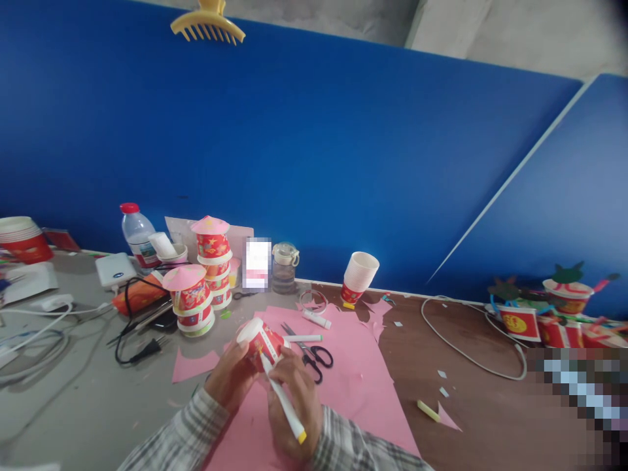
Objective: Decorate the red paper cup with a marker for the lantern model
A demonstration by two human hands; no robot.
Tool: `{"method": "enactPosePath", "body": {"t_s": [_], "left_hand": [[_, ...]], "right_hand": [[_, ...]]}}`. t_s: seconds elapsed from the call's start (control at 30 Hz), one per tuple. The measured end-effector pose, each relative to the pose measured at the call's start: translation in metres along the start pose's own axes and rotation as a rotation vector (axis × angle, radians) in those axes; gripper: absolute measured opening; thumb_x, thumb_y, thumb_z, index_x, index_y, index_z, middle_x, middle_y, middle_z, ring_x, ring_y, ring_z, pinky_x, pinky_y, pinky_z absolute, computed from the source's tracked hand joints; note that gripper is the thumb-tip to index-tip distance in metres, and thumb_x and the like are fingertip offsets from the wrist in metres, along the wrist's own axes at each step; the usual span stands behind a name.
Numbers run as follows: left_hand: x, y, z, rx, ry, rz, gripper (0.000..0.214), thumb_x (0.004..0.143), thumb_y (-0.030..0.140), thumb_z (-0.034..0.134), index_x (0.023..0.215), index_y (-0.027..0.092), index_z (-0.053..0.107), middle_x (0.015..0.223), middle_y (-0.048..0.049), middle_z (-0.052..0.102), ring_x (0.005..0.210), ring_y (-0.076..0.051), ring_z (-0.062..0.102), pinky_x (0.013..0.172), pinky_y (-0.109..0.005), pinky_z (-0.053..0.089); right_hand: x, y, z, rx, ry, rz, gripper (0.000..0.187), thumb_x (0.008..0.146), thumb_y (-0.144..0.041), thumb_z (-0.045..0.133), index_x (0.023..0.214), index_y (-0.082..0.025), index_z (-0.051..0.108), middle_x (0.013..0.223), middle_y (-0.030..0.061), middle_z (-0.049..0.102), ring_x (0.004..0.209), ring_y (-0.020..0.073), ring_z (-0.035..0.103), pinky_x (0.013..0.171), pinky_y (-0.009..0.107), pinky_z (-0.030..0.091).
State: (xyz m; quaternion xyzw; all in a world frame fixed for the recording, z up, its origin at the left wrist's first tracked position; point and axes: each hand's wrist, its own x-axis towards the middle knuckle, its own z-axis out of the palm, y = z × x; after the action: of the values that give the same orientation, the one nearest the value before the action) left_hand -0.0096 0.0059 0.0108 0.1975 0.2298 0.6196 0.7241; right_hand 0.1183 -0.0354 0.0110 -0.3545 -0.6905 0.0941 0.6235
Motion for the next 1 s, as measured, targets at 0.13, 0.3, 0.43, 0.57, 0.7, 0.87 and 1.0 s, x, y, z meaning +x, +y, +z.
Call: {"method": "enactPosePath", "body": {"t_s": [0.13, 0.3, 0.43, 0.57, 0.7, 0.87, 1.0], "left_hand": [[-0.0005, 0.0001, 0.0008, 0.002, 0.011, 0.007, 0.038, 0.064, 0.025, 0.055, 0.101, 0.017, 0.052, 0.078, -0.0128, 0.068, 0.071, -0.031, 0.06, 0.059, -0.042, 0.048], [-0.0026, 0.0009, 0.006, -0.016, -0.017, 0.019, 0.03, 0.062, 0.024, 0.057, 0.091, 0.017, 0.058, 0.076, -0.0115, 0.069, 0.068, -0.029, 0.06, 0.061, -0.042, 0.048], [-0.0028, 0.0019, 0.007, -0.003, -0.003, 0.013, 0.031, 0.059, 0.026, 0.06, 0.089, 0.019, 0.058, 0.078, -0.0106, 0.069, 0.071, -0.03, 0.06, 0.065, -0.045, 0.047], [-0.0025, 0.0029, 0.0065, 0.001, 0.006, -0.015, 0.037, 0.058, 0.027, 0.061, 0.093, 0.019, 0.056, 0.081, -0.0114, 0.069, 0.078, -0.032, 0.059, 0.067, -0.046, 0.046], [-0.0024, 0.0028, 0.005, 0.0, 0.001, 0.0, 0.034, 0.059, 0.026, 0.06, 0.092, 0.019, 0.056, 0.083, -0.0116, 0.068, 0.079, -0.032, 0.059, 0.067, -0.046, 0.047], [-0.0016, 0.0025, 0.003, -0.02, 0.009, -0.013, 0.031, 0.06, 0.025, 0.058, 0.091, 0.019, 0.056, 0.077, -0.0109, 0.069, 0.074, -0.031, 0.06, 0.063, -0.046, 0.048], [-0.0014, 0.0031, 0.0034, -0.036, 0.023, -0.02, 0.032, 0.062, 0.025, 0.057, 0.093, 0.018, 0.056, 0.071, -0.01, 0.07, 0.073, -0.032, 0.06, 0.063, -0.046, 0.048]], "right_hand": [[0.0012, -0.0048, -0.0003, 0.023, 0.065, 0.016, 0.005, 0.078, -0.02, 0.056, 0.078, -0.023, 0.06, 0.067, -0.0011, 0.067, 0.071, 0.0225, 0.071, 0.086, 0.042, 0.057], [0.0058, -0.0029, -0.004, -0.022, 0.068, 0.067, 0.005, 0.078, -0.022, 0.057, 0.08, -0.024, 0.061, 0.071, 0.0009, 0.07, 0.084, 0.0266, 0.07, 0.071, 0.037, 0.061], [0.009, -0.0005, -0.0068, -0.03, 0.061, 0.041, 0.005, 0.077, -0.023, 0.058, 0.081, -0.024, 0.061, 0.073, 0.001, 0.07, 0.081, 0.0254, 0.069, 0.075, 0.038, 0.059], [0.0071, 0.0024, -0.0067, -0.047, 0.057, 0.053, 0.007, 0.076, -0.02, 0.058, 0.082, -0.024, 0.061, 0.078, 0.0014, 0.07, 0.083, 0.0242, 0.068, 0.076, 0.036, 0.058], [0.0047, 0.0044, -0.0057, -0.024, 0.002, 0.086, 0.007, 0.075, -0.021, 0.059, 0.081, -0.024, 0.061, 0.078, 0.0013, 0.07, 0.082, 0.0234, 0.067, 0.079, 0.037, 0.056], [0.0082, 0.0007, -0.0059, 0.0, 0.022, 0.088, 0.007, 0.074, -0.019, 0.06, 0.078, -0.024, 0.062, 0.073, 0.0004, 0.07, 0.079, 0.0228, 0.067, 0.078, 0.037, 0.057], [0.0063, -0.0029, -0.0033, 0.029, 0.041, 0.032, 0.007, 0.074, -0.018, 0.061, 0.075, -0.024, 0.063, 0.062, -0.0023, 0.068, 0.07, 0.0212, 0.068, 0.082, 0.038, 0.056]]}}
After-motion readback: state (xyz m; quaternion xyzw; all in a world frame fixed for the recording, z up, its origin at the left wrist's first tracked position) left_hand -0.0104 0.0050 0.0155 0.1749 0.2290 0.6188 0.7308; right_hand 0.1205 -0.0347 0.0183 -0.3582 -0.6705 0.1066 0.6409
